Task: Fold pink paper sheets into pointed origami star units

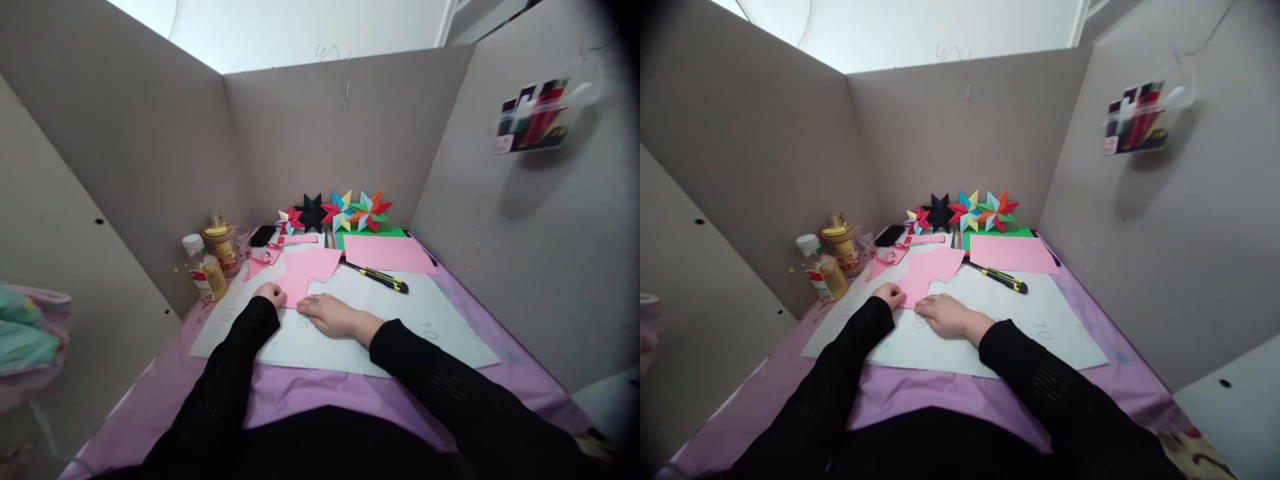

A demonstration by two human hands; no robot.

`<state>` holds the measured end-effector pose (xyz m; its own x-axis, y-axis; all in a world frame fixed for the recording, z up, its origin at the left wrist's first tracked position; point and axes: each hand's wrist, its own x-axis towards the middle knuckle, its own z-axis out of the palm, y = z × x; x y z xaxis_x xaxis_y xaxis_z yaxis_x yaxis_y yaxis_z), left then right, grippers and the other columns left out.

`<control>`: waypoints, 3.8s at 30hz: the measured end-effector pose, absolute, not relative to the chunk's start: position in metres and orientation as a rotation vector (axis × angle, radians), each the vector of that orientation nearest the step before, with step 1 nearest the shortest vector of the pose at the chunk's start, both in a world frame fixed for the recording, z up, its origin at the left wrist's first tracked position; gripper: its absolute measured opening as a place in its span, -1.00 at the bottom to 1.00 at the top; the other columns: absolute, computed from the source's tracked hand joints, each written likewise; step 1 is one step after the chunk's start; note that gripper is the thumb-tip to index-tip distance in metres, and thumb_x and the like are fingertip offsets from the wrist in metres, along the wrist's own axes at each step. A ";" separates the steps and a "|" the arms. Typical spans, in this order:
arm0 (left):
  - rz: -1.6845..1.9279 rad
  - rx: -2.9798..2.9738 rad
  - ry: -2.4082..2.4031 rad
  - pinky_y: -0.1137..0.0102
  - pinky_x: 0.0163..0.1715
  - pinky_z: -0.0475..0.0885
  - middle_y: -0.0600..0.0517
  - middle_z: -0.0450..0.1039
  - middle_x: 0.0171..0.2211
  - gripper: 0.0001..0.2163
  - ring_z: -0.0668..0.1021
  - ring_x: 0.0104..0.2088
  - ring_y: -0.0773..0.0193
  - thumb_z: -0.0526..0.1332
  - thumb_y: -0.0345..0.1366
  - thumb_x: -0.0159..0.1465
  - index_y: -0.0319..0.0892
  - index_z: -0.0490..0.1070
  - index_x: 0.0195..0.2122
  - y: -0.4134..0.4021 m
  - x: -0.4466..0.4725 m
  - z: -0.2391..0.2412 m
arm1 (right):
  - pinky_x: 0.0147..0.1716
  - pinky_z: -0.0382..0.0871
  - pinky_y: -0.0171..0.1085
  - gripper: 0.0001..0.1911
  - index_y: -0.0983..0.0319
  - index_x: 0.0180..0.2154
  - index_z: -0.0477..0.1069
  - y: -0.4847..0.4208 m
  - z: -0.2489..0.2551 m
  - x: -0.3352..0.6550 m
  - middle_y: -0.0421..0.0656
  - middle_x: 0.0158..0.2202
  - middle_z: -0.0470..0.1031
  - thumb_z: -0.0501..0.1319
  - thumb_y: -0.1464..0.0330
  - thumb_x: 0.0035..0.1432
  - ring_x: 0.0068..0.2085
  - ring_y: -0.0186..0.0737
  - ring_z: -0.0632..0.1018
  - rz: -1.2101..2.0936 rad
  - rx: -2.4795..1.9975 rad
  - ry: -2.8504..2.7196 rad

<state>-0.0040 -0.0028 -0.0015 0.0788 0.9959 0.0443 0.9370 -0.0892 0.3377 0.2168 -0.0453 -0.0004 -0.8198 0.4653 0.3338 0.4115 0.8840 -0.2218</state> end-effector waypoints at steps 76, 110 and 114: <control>-0.264 2.340 1.807 -0.06 0.09 0.07 -0.17 -0.18 0.29 -0.30 0.00 0.26 -0.04 0.02 0.03 0.18 -0.26 -0.05 0.26 -0.081 0.010 0.017 | 0.08 0.24 -0.14 -0.68 0.23 -0.08 0.44 -0.039 -0.012 0.220 -0.07 0.05 0.39 0.04 0.48 0.16 0.09 -0.16 0.37 0.321 -0.710 -2.561; 0.833 2.135 1.962 0.06 0.16 0.02 -0.15 -0.22 0.31 -0.37 -0.13 0.28 -0.04 0.17 -0.17 0.14 -0.20 0.05 0.23 -0.058 -0.004 0.000 | -0.11 0.28 -0.16 -0.77 0.23 -0.20 0.41 -0.027 -0.014 0.214 -0.07 -0.20 0.49 0.06 0.40 0.09 -0.17 -0.17 0.47 0.579 -1.024 -1.806; 1.291 1.692 1.445 0.22 0.22 -0.10 -0.22 -0.10 0.27 -0.18 0.00 0.27 0.09 0.30 -0.24 0.00 -0.29 -0.07 0.25 -0.020 -0.001 0.009 | -0.28 0.34 -0.21 -0.67 0.26 -0.12 0.28 -0.009 -0.017 0.237 -0.10 -0.28 0.46 0.07 0.41 0.00 -0.29 -0.20 0.47 0.672 -1.077 -1.483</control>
